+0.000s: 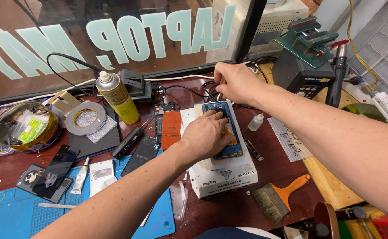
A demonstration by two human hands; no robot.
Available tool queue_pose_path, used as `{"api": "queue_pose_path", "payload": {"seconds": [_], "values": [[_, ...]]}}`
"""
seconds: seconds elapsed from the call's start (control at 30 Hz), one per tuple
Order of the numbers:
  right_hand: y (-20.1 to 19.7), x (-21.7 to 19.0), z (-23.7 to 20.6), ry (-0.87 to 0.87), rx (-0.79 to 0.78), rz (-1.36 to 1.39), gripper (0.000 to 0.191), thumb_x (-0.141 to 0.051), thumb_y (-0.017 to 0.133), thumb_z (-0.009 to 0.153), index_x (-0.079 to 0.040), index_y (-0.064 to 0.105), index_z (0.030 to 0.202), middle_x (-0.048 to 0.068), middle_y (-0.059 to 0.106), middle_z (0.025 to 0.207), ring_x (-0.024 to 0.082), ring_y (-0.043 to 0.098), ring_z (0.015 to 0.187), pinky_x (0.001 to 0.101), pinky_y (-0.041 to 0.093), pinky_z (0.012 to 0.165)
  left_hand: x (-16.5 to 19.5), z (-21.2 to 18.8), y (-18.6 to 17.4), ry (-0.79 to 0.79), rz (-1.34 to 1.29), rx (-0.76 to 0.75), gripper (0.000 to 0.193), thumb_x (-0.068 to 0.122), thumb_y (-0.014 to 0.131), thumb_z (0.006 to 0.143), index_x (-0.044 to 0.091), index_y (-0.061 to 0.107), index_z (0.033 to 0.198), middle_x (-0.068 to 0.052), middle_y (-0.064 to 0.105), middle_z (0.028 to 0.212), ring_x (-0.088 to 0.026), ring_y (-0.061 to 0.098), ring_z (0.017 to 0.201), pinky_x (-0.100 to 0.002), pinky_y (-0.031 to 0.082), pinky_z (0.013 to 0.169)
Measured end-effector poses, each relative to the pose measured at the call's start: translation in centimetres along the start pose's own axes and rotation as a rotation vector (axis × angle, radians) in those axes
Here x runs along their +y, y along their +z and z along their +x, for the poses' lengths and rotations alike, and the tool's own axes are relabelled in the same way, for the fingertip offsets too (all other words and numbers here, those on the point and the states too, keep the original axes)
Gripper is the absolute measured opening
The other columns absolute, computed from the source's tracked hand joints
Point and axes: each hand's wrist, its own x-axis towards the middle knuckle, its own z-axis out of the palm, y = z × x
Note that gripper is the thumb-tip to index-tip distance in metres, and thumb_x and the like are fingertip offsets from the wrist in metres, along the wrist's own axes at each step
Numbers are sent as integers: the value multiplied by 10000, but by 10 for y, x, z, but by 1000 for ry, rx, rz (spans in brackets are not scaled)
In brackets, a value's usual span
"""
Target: The person uses a small brush to clean the interior of a disassembled smartphone, then reassembles the device by aligning and snapping the back cover into place. They connect a charging cable to test the phone and inspect the screen and body.
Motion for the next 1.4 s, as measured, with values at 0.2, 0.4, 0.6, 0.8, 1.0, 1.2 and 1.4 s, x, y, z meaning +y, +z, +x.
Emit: {"api": "queue_pose_path", "payload": {"seconds": [0.2,0.4,0.6,0.8,1.0,1.2,1.4], "values": [[-4,1,-7,155,23,8,264,-230,774,896,-37,619,986,134,740,760,225,752,642,383,590,624,3,-3,-6,-9,-37,-2,509,388,704,878,-57,707,1125,-193,695,1164,-330,598,1181,-399,450,1075],[-8,22,-26,265,145,194,271,-239,778,879,-48,643,1016,117,725,718,175,702,550,347,558,542,7,-8,-8,37,-99,127,469,309,732,843,-81,703,1103,-210,671,1144,-346,580,1183,-410,446,1049],[-19,53,-61,570,323,557,286,-219,810,911,4,650,995,107,634,766,162,559,603,342,426,511,-7,-18,-16,-571,-549,214,337,239,698,899,-5,746,1127,-146,744,999,-268,733,922,-402,583,849],[-15,73,-97,646,51,1139,108,-141,673,919,-41,691,954,52,688,821,124,625,657,281,561,615,-15,-26,-18,-958,-1188,-146,282,116,621,936,-54,639,1160,-198,698,945,-274,723,696,-377,635,591],[2,77,-105,608,107,1567,358,-450,675,1031,-117,627,909,-34,549,754,85,501,623,259,476,595,-6,-24,-21,-1054,-1109,-128,310,118,577,962,-87,641,1187,-198,731,981,-271,733,751,-389,644,606],[32,35,-115,736,-87,988,193,-268,599,965,-86,656,933,-22,644,804,89,493,598,253,387,489,0,-26,-35,-1080,-1194,-182,365,138,549,956,-82,644,1231,-217,730,1125,-313,739,932,-449,640,716],[51,18,-116,774,-156,754,185,-225,767,881,-56,704,919,-10,573,689,64,435,552,240,324,451,8,-28,-51,-1215,-1451,-189,497,207,503,965,-3,499,1415,-238,605,1390,-362,583,1271,-612,499,1053]]}}
